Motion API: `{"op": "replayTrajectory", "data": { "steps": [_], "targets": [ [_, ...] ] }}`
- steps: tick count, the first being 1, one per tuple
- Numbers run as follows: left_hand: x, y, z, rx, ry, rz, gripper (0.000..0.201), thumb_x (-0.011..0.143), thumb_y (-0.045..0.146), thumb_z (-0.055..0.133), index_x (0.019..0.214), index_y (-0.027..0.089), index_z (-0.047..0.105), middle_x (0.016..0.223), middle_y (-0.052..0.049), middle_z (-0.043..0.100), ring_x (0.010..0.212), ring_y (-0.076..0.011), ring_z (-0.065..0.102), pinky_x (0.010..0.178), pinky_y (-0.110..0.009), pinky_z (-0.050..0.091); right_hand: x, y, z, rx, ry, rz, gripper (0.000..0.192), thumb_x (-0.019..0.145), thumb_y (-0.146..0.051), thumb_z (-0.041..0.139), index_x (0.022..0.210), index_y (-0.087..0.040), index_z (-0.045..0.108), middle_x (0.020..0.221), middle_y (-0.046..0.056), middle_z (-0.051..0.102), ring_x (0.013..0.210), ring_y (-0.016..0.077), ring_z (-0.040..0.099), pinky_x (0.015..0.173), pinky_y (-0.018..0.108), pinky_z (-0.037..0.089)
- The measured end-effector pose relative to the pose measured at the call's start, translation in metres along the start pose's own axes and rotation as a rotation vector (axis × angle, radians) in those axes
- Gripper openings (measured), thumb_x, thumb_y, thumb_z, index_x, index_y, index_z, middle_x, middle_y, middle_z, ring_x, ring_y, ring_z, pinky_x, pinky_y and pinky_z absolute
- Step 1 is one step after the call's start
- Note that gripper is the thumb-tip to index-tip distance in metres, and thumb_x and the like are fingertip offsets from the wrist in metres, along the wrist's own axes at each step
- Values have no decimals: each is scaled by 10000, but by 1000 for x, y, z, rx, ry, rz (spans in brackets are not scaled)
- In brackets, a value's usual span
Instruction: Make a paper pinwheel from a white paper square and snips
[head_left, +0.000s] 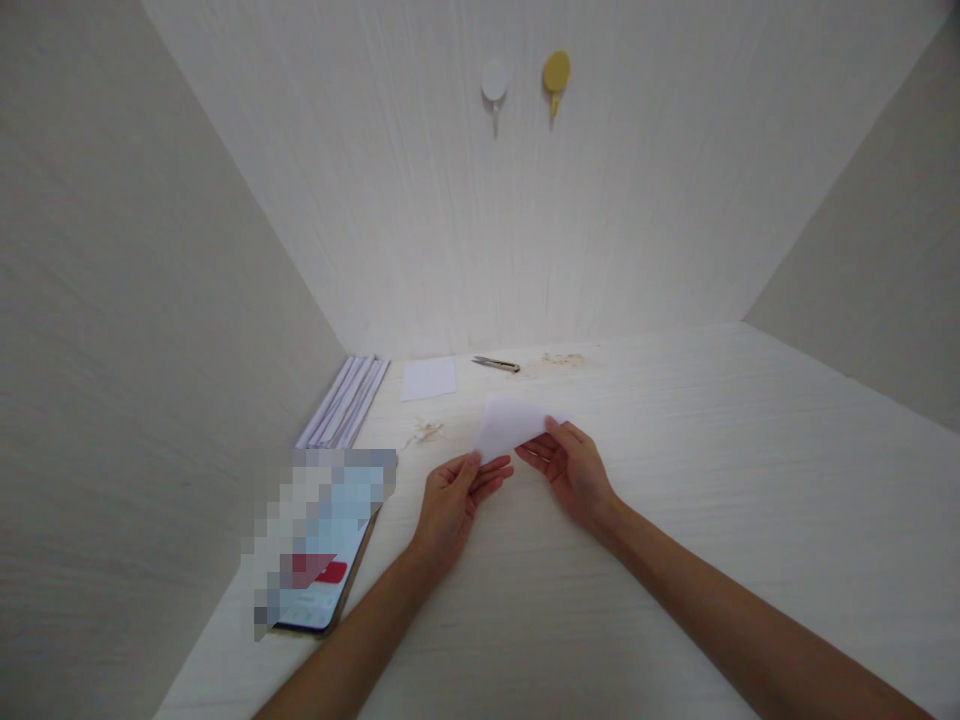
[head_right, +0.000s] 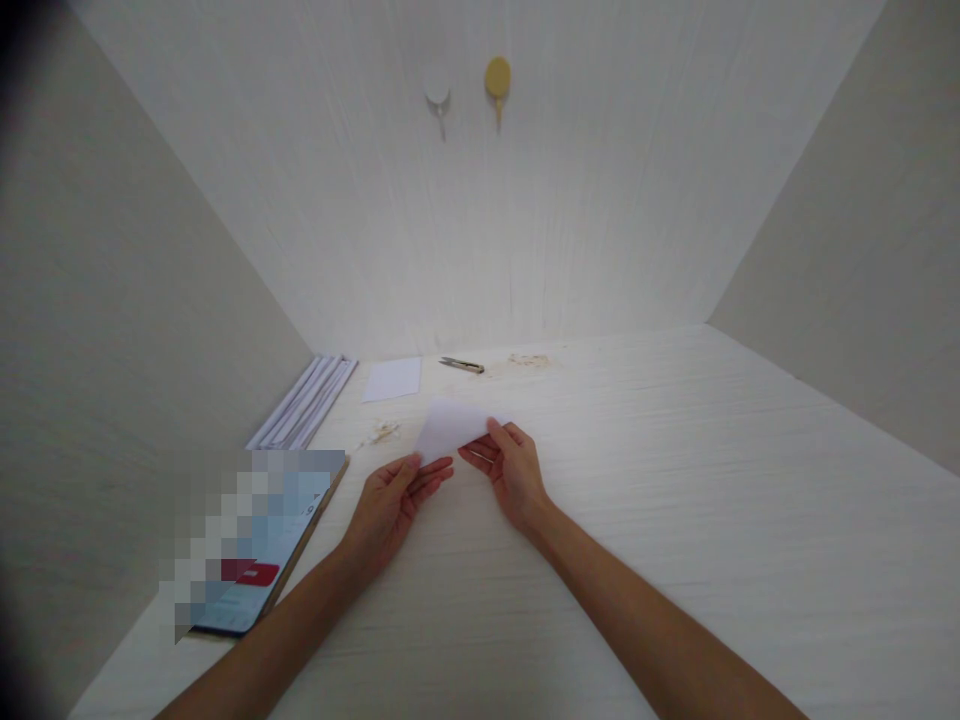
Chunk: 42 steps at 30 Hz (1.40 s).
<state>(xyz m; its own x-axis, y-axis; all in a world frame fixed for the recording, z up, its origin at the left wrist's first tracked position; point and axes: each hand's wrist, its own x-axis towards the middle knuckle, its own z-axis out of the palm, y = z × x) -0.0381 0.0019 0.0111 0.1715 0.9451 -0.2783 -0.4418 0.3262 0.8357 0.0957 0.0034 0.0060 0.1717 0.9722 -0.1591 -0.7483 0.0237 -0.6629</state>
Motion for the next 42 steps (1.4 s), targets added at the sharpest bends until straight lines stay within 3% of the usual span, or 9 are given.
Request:
{"op": "replayTrajectory", "data": {
  "steps": [6,11,17,22,32,42],
  "targets": [
    [2,-1,-3,74,-40,4,169,762,178,520,705,59,626,783,-145,690,660,-144,651,605,-198,507,3,-2,-1,17,-36,68,262,785,-373,494,771,-145,623,683,56,686,619,144,633,606,292,519],
    [1,-1,-5,80,-42,13,147,735,196,558,722,66,625,816,-142,688,693,-156,651,623,-215,507,5,-2,-3,18,-21,53,273,822,-336,447,795,-143,639,703,57,688,631,136,631,627,278,512],
    [4,4,-6,-25,55,68,93,721,158,565,724,82,619,765,-99,691,721,-138,647,652,-200,500,4,-2,-1,30,-30,28,221,810,-308,483,818,-146,635,750,53,693,686,128,639,657,259,520],
    [7,6,-7,-139,98,80,104,745,142,533,737,89,622,754,-74,686,737,-118,640,692,-193,490,1,0,2,19,-34,35,188,767,-292,553,703,-130,625,711,54,685,669,125,639,678,261,525],
    [9,5,-6,-197,-8,103,157,732,255,567,727,112,631,789,-77,692,809,-163,636,781,-272,469,1,4,3,14,-41,26,177,717,-287,610,647,-125,602,668,55,677,660,133,637,750,317,516],
    [11,6,-6,-158,-29,139,224,766,293,522,772,93,624,790,-101,694,793,-178,643,810,-311,467,1,4,1,9,-39,2,165,731,-286,596,657,-138,595,664,49,679,667,141,644,768,334,513]
  ]
}}
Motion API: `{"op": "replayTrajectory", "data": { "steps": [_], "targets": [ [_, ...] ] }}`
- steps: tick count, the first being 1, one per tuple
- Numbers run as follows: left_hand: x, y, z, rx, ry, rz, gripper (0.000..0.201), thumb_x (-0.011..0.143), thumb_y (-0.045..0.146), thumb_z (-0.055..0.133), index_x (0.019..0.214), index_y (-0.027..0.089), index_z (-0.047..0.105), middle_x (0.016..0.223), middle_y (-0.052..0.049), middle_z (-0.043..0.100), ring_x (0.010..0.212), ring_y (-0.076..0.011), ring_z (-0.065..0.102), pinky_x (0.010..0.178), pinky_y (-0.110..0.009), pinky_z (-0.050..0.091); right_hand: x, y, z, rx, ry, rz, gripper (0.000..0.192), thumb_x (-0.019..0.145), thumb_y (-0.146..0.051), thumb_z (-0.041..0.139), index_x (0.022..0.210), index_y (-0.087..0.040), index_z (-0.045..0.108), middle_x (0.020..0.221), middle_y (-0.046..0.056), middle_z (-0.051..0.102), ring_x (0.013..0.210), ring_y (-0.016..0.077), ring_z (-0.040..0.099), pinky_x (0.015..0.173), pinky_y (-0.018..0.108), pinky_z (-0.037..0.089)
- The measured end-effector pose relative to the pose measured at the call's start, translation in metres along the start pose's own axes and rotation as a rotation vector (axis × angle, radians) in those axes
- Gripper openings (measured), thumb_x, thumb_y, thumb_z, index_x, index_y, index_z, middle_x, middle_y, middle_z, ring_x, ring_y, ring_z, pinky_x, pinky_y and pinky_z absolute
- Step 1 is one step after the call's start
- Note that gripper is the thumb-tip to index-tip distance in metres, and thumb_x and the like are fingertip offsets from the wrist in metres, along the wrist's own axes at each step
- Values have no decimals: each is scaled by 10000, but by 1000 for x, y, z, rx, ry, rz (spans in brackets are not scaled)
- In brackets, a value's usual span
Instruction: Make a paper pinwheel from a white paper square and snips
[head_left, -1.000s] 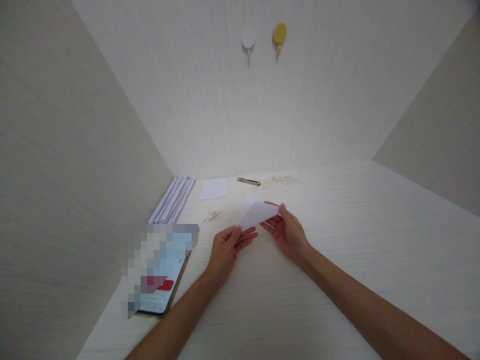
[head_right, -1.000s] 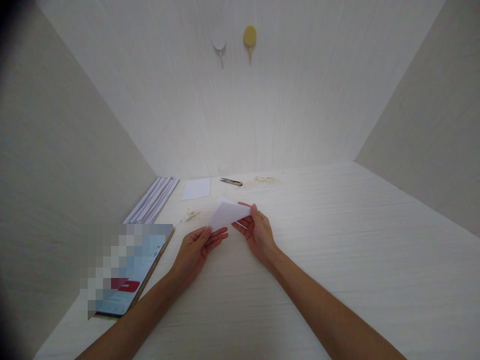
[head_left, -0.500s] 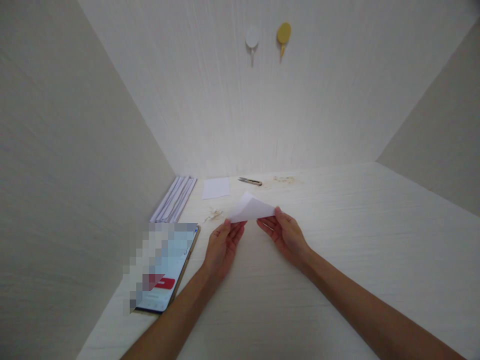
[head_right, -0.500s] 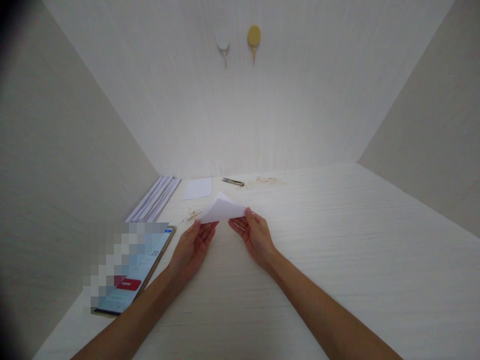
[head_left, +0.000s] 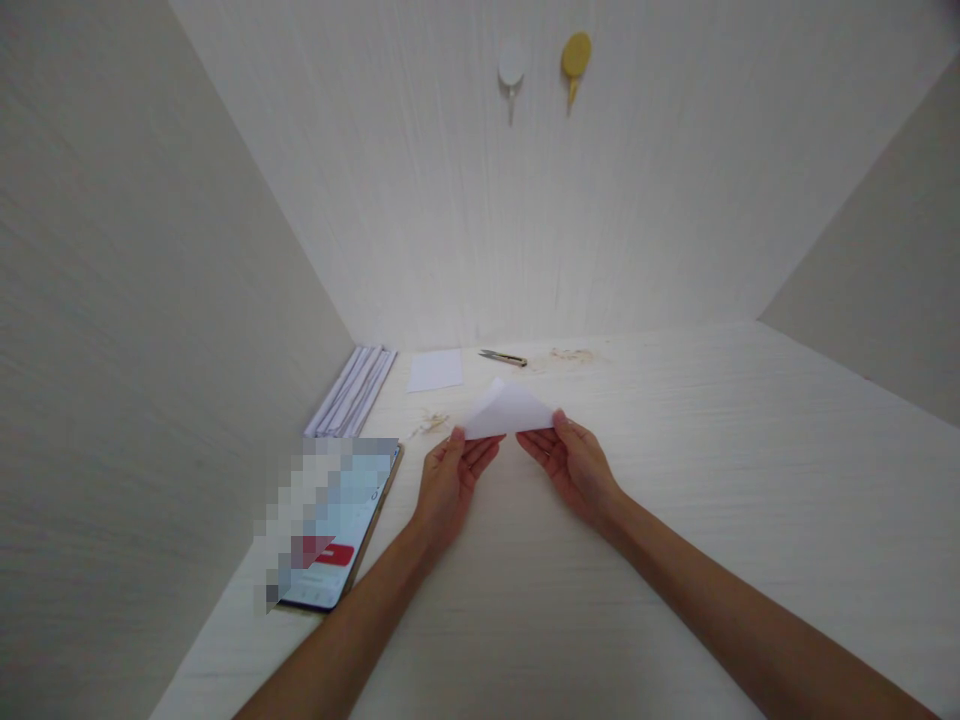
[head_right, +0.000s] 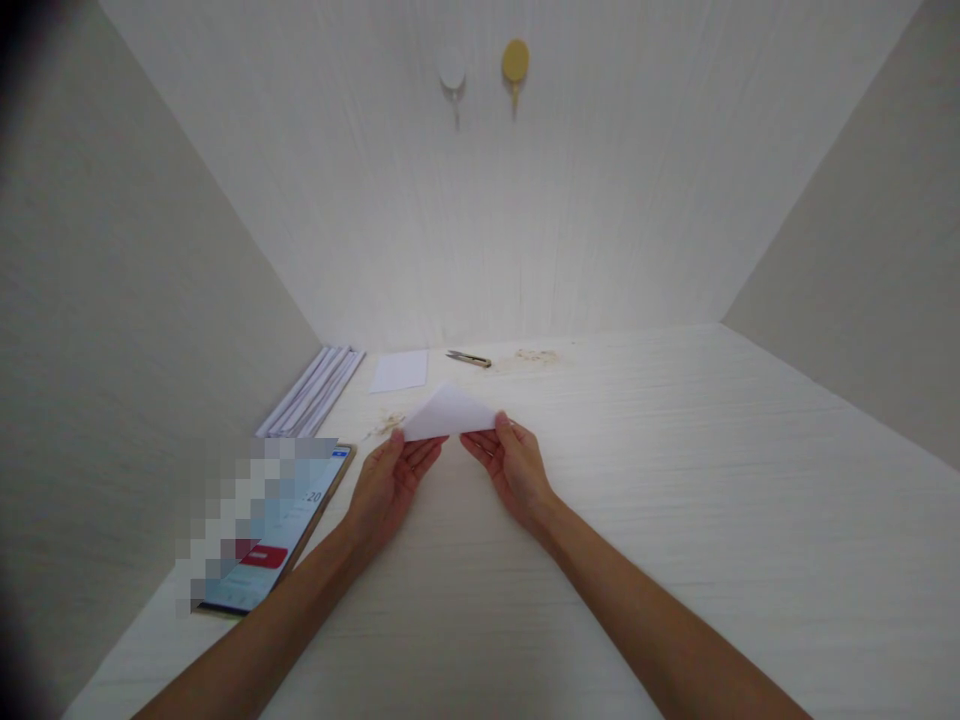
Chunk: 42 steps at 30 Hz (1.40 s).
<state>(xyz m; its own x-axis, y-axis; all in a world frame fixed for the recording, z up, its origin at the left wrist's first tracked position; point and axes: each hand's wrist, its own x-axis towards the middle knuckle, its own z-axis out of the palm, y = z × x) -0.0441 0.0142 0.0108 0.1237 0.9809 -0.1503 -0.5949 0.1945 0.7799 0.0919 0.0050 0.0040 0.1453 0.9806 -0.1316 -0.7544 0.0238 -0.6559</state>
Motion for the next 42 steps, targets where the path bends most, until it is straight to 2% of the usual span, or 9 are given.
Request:
{"op": "replayTrajectory", "data": {
  "steps": [10,20,28,34,42],
  "targets": [
    [-1,-1,0,-21,62,-49,234,813,239,438,787,88,615,766,-120,693,767,-183,650,846,-349,455,0,-1,1,-25,9,79,248,822,-275,470,674,-120,594,622,84,682,618,164,655,728,344,526],
    [0,1,1,-61,85,-87,250,832,200,396,780,79,609,744,-118,692,741,-174,653,818,-325,481,0,-2,0,-17,29,125,299,862,-220,386,682,-107,595,638,108,687,615,167,659,702,330,534],
    [0,2,1,9,99,-90,257,831,249,399,798,99,606,754,-117,692,750,-182,652,786,-321,485,0,-1,-2,-27,-27,122,260,840,-266,438,720,-105,604,681,116,692,630,171,662,668,308,535],
    [-1,1,1,49,85,-38,248,822,256,413,790,101,603,747,-111,694,738,-183,654,714,-288,494,-2,-2,2,-62,8,118,308,864,-227,382,703,-99,611,656,109,690,617,171,662,628,295,538],
    [-1,-1,1,62,91,-27,268,828,248,408,731,94,605,672,-91,690,648,-155,654,610,-227,499,-4,-3,4,-98,37,105,322,853,-235,409,639,-98,607,583,99,677,543,162,651,555,260,535]
  ]
}}
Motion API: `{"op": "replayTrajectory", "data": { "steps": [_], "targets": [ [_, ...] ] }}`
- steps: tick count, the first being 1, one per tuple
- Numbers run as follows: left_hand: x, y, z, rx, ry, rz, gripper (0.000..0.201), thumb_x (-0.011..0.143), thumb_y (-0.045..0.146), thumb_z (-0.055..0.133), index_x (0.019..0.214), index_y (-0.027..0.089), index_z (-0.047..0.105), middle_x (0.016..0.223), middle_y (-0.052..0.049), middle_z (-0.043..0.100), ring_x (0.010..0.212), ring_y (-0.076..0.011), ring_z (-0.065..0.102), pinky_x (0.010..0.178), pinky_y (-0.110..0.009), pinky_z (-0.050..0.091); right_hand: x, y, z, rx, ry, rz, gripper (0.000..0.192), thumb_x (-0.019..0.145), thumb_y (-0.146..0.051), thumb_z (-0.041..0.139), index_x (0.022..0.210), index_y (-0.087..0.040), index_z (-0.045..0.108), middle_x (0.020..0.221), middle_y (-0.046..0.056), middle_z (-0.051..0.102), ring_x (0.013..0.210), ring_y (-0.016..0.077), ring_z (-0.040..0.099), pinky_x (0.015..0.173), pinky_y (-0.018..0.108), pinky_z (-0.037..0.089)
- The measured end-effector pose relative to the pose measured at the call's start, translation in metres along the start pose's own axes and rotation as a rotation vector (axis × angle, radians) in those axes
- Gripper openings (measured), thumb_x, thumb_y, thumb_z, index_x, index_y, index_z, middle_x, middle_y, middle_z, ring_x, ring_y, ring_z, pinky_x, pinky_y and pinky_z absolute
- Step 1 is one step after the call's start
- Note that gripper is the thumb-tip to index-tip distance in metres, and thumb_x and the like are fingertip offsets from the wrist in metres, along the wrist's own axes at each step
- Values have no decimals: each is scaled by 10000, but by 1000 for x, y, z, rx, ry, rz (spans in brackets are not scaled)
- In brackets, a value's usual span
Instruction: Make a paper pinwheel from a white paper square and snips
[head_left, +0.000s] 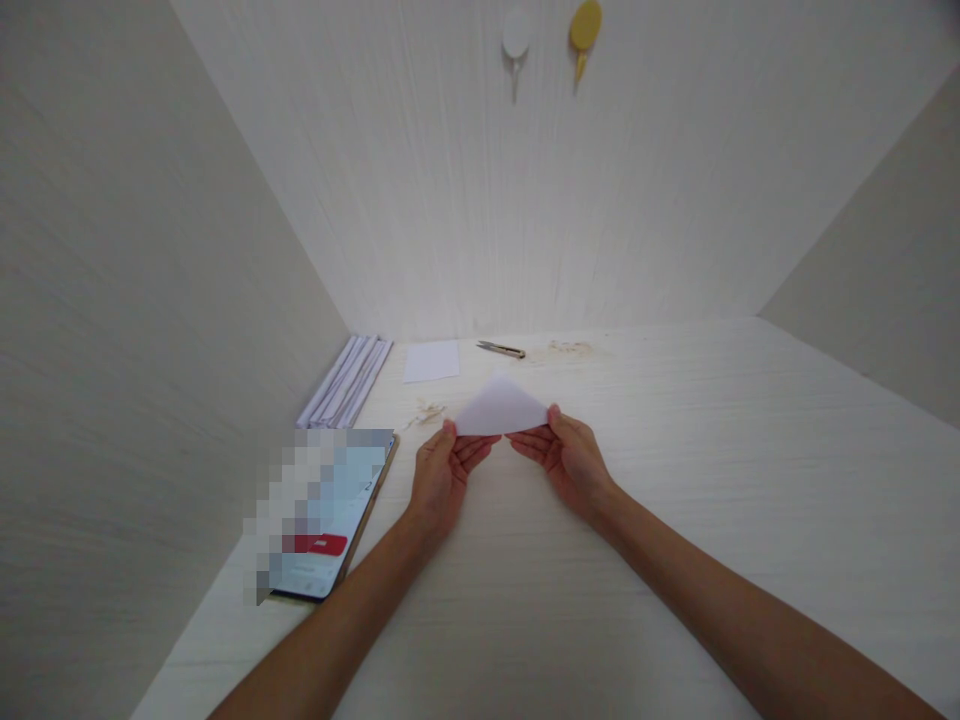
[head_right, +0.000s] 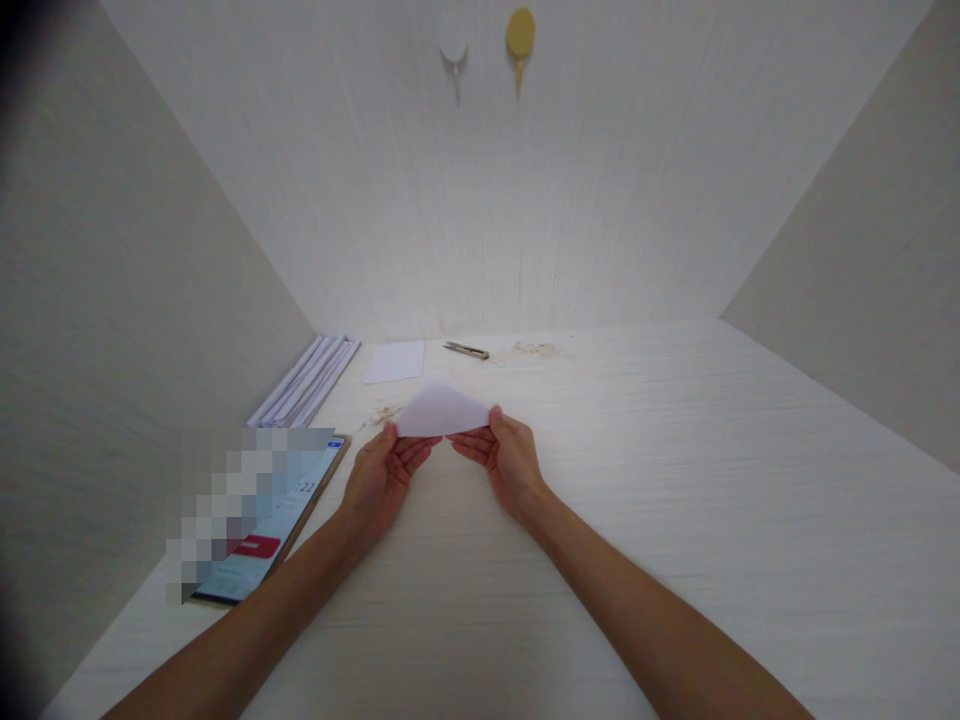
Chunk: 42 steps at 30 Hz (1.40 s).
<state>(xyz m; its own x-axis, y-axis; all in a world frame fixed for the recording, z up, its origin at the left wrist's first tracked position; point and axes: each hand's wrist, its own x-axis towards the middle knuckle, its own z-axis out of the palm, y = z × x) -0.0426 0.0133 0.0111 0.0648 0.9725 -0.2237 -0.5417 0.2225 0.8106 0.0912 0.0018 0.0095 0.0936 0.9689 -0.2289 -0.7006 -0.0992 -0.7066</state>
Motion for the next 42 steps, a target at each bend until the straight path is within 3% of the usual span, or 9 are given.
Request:
{"op": "replayTrajectory", "data": {
  "steps": [6,12,17,23,27,32,42],
  "targets": [
    [-1,-1,2,-24,21,5,263,826,224,407,705,92,599,610,-77,677,590,-142,646,552,-205,490,1,0,-1,-2,-42,7,310,849,-238,416,657,-98,613,584,94,678,545,162,652,549,257,537],
    [-2,-4,3,-26,42,49,231,796,266,463,742,93,607,675,-89,687,651,-153,651,615,-241,504,4,3,1,-23,28,-42,296,834,-253,449,631,-99,600,552,80,667,513,142,640,532,233,532],
    [-2,-8,2,-7,43,118,234,636,330,644,724,115,622,761,-67,690,687,-142,642,656,-246,504,6,9,1,2,106,-171,233,770,-299,544,618,-127,581,581,42,672,536,117,635,554,215,532],
    [-2,-15,9,243,93,188,291,491,233,742,737,103,656,714,-48,685,639,-140,623,613,-252,507,3,16,3,-109,88,-232,321,680,-433,597,607,-120,588,542,24,648,509,119,621,494,208,515],
    [0,-16,14,179,133,149,223,499,233,733,664,103,659,671,-36,682,592,-124,622,592,-231,501,2,17,2,-153,50,-233,344,672,-458,592,664,-114,607,561,36,657,530,129,629,520,222,520],
    [-1,-14,16,80,85,116,210,538,272,712,638,96,656,611,-44,679,567,-128,631,585,-219,497,1,16,1,-153,57,-217,325,696,-434,580,668,-111,608,574,50,665,526,130,627,530,235,525],
    [3,-11,12,-4,-35,53,382,689,445,551,685,74,644,647,-122,684,628,-191,650,631,-297,509,3,15,1,-88,80,-216,272,747,-355,555,636,-112,611,570,46,665,517,112,622,510,204,521]
  ]
}}
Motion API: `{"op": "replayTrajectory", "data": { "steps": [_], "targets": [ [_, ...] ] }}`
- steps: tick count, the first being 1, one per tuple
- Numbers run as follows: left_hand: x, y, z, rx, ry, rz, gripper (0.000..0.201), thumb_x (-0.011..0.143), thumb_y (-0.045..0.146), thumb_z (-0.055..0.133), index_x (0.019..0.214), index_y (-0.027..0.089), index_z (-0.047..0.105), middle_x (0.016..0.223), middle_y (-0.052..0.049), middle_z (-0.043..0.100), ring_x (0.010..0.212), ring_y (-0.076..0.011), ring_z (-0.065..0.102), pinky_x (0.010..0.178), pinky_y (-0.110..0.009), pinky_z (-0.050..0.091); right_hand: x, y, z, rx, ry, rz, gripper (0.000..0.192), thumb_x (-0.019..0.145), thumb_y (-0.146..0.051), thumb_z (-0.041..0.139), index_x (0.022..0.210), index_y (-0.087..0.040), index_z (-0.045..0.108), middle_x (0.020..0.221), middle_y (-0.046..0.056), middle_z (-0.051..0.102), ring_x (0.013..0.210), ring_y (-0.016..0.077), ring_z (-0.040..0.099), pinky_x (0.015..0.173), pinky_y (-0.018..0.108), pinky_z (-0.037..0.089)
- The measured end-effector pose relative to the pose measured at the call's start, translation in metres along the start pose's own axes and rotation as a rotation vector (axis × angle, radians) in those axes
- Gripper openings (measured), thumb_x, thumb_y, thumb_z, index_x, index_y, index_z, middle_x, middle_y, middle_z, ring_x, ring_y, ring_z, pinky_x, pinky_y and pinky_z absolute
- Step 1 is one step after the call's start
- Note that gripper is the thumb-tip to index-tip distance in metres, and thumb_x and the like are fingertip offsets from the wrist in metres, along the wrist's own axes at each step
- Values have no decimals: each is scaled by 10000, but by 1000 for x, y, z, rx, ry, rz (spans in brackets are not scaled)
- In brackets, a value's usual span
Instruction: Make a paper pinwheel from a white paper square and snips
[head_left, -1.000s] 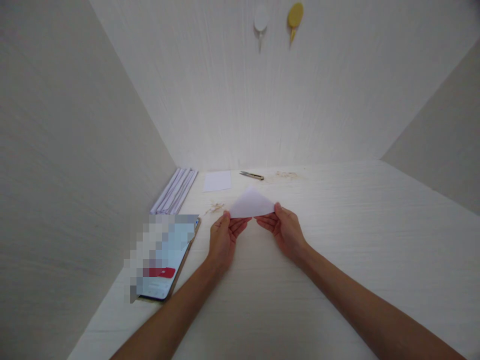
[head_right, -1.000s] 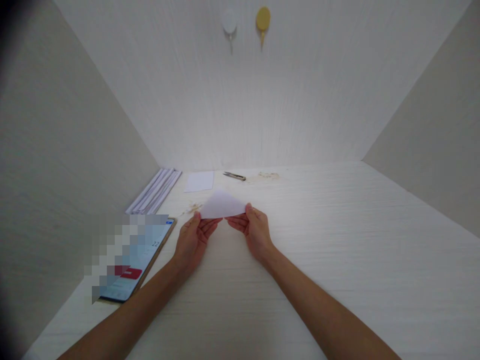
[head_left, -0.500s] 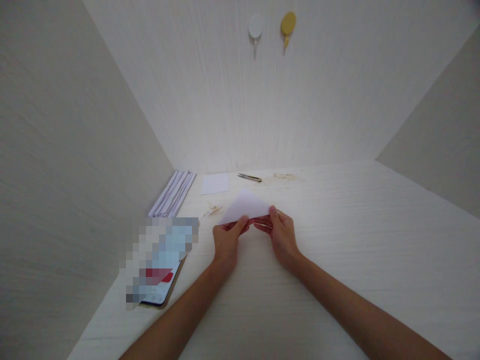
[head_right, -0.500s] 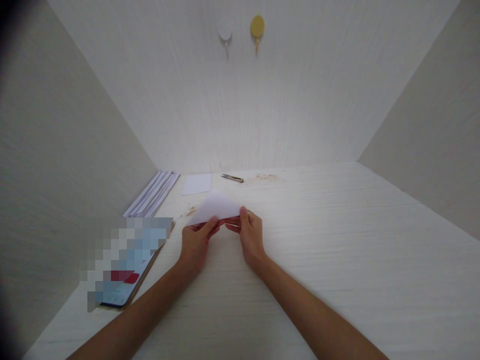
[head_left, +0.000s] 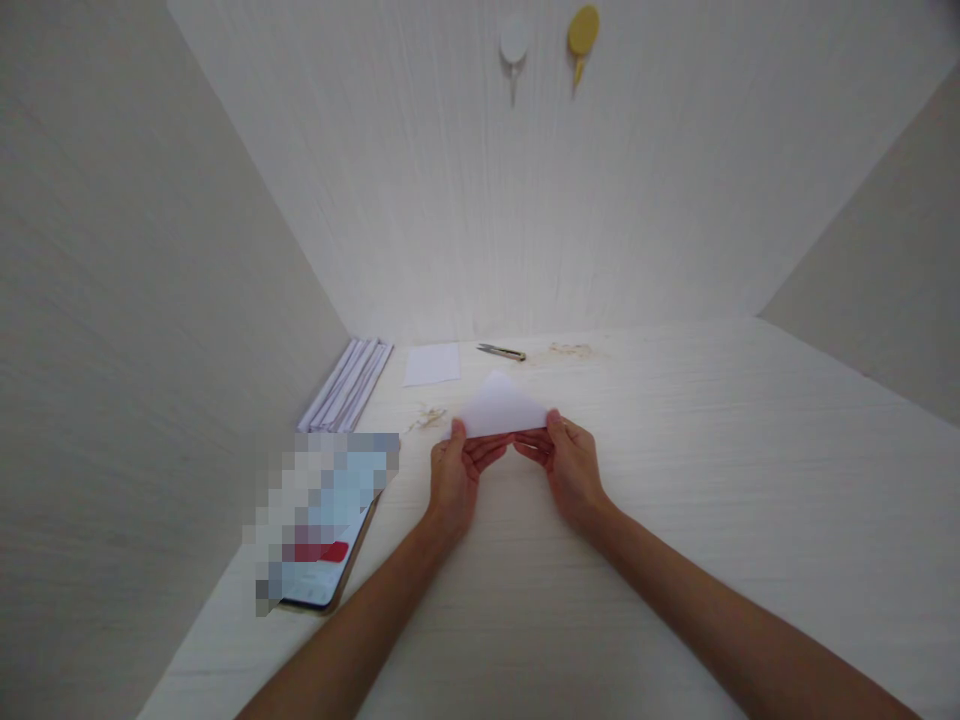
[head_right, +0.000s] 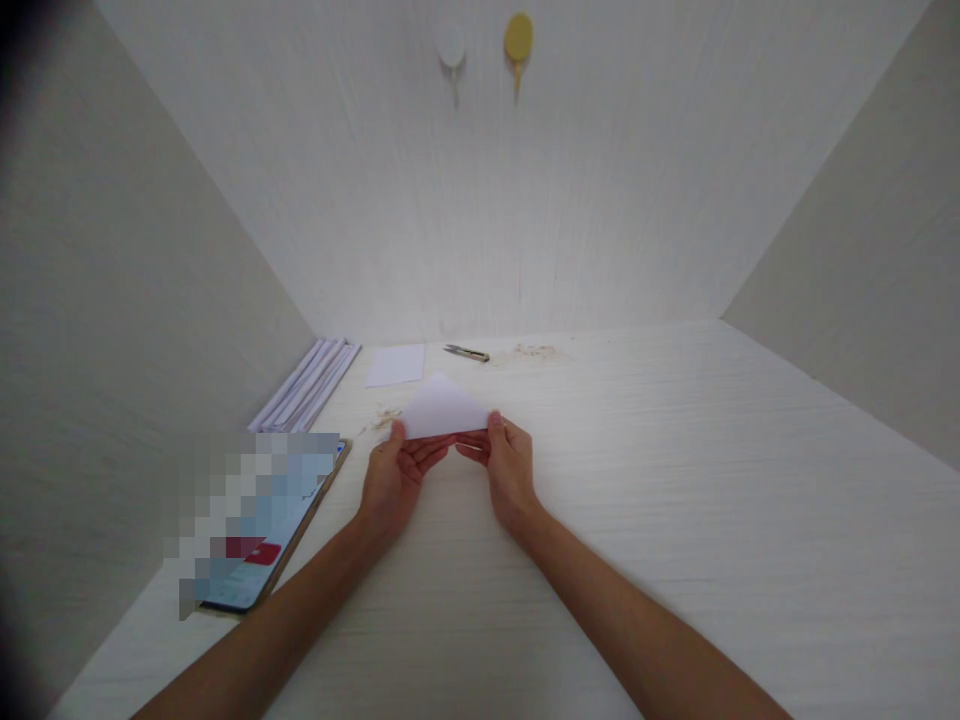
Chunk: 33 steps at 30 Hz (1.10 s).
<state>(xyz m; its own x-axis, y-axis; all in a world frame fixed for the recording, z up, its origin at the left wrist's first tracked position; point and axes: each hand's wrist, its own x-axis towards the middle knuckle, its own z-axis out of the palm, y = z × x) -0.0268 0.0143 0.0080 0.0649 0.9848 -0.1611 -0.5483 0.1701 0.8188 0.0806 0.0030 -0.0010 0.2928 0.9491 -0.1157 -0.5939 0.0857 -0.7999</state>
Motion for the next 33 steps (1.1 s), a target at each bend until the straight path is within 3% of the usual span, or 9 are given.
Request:
{"op": "replayTrajectory", "data": {
  "steps": [4,7,10,19,22,27,30,33],
  "targets": [
    [2,1,-3,52,12,31,325,654,395,607,685,73,645,672,-116,686,631,-180,648,643,-288,510,0,-2,1,8,37,17,259,774,-321,529,647,-108,603,565,53,666,517,118,628,498,201,518],
    [4,2,-7,136,114,118,219,557,264,703,672,87,645,656,-62,683,593,-132,633,606,-226,502,0,-4,1,4,58,25,267,796,-306,501,646,-105,593,532,53,654,512,123,630,507,206,518],
    [6,3,-10,170,178,162,203,559,261,697,664,96,641,631,-35,674,575,-110,624,598,-209,501,0,-5,2,-8,60,28,272,801,-302,493,644,-103,589,521,55,647,520,129,634,508,207,515],
    [3,1,-8,148,93,100,338,729,398,522,737,72,611,682,-121,684,664,-174,653,676,-289,511,3,-3,0,40,77,-34,268,715,-402,576,657,-140,581,591,35,656,562,139,631,569,268,529],
    [3,1,-7,119,109,87,316,736,381,521,731,76,604,674,-118,683,665,-172,653,682,-289,510,1,0,4,91,-3,-8,264,642,-406,636,675,-148,589,663,22,665,629,130,626,636,283,531],
    [-3,-2,-3,147,65,29,267,676,358,592,659,92,613,607,-80,671,593,-151,642,632,-266,516,-5,8,9,18,-279,123,263,570,-345,691,721,-139,631,718,23,677,682,135,623,669,286,512],
    [-6,-3,-1,230,26,25,205,616,305,652,652,104,630,602,-48,670,576,-135,634,615,-243,513,-6,10,8,-1,-304,166,301,592,-414,652,624,-117,621,607,39,663,628,142,621,657,292,500],
    [-7,-3,-1,272,17,43,195,607,303,655,632,111,636,588,-30,665,565,-130,630,612,-239,515,-5,9,7,38,-258,167,302,592,-411,657,659,-119,618,605,40,664,628,148,621,642,292,496]
  ]
}}
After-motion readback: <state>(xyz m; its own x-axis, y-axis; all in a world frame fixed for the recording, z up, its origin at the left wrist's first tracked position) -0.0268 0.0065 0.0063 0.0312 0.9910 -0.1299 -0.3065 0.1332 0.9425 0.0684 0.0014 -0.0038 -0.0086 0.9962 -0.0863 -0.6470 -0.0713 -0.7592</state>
